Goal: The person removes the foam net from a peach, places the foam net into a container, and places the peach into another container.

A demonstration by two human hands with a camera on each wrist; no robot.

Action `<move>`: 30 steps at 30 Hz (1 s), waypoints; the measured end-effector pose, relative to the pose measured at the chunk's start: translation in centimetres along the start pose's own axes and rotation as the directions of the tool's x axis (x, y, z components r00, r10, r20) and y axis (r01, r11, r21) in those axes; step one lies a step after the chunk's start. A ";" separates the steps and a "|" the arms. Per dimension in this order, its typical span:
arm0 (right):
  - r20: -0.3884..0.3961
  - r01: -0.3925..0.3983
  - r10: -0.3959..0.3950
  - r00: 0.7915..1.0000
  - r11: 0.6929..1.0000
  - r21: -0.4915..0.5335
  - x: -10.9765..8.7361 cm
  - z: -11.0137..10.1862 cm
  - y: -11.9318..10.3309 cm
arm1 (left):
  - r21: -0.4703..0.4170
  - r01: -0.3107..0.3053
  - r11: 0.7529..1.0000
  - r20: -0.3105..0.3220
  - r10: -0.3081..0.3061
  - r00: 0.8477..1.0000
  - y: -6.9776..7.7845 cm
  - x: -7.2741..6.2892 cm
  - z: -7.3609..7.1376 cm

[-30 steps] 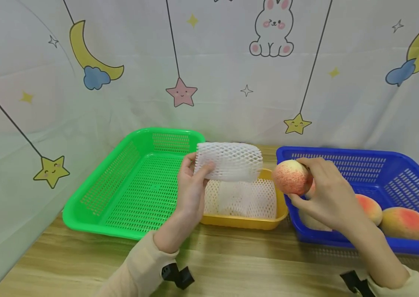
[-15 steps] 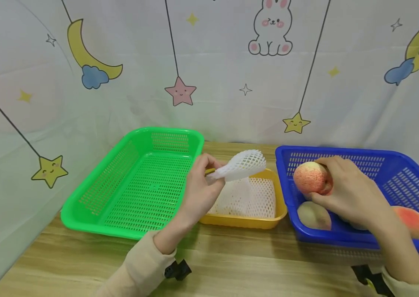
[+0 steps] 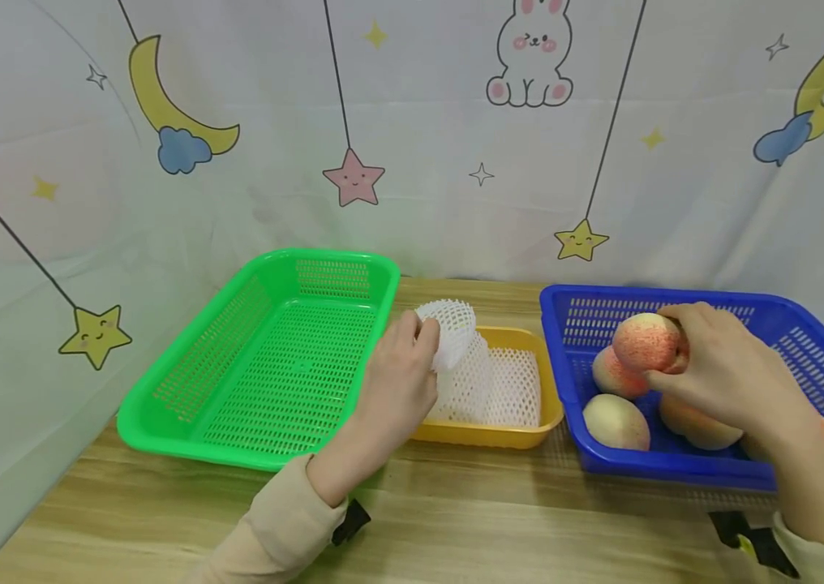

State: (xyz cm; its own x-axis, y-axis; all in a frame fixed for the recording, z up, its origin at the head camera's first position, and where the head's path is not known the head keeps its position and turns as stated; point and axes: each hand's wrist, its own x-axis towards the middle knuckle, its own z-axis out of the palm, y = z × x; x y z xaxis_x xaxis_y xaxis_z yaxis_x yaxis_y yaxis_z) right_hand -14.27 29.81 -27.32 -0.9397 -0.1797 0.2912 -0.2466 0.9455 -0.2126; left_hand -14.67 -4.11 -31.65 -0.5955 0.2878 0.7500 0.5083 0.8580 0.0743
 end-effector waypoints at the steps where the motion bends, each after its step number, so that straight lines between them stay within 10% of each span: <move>1: 0.001 -0.006 0.006 1.000 1.000 -0.005 0.1 0.0 0.4 | 0.038 -0.012 0.999 -0.005 0.012 1.000 0.0 -0.1 0.1; 30: -0.012 -0.259 0.259 0.966 0.959 -0.112 0.6 2.1 5.7 | 0.487 -0.057 0.871 0.075 0.023 0.997 -0.4 -1.4 2.1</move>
State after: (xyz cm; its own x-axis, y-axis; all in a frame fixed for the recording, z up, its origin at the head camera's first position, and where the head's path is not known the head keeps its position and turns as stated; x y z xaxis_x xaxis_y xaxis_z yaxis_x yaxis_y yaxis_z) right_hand -16.74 34.54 -30.37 -0.9686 0.0751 0.2371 0.0335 0.9840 -0.1748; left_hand -15.33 -4.02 -34.12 -0.6286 0.3385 0.7002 0.1736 0.9387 -0.2979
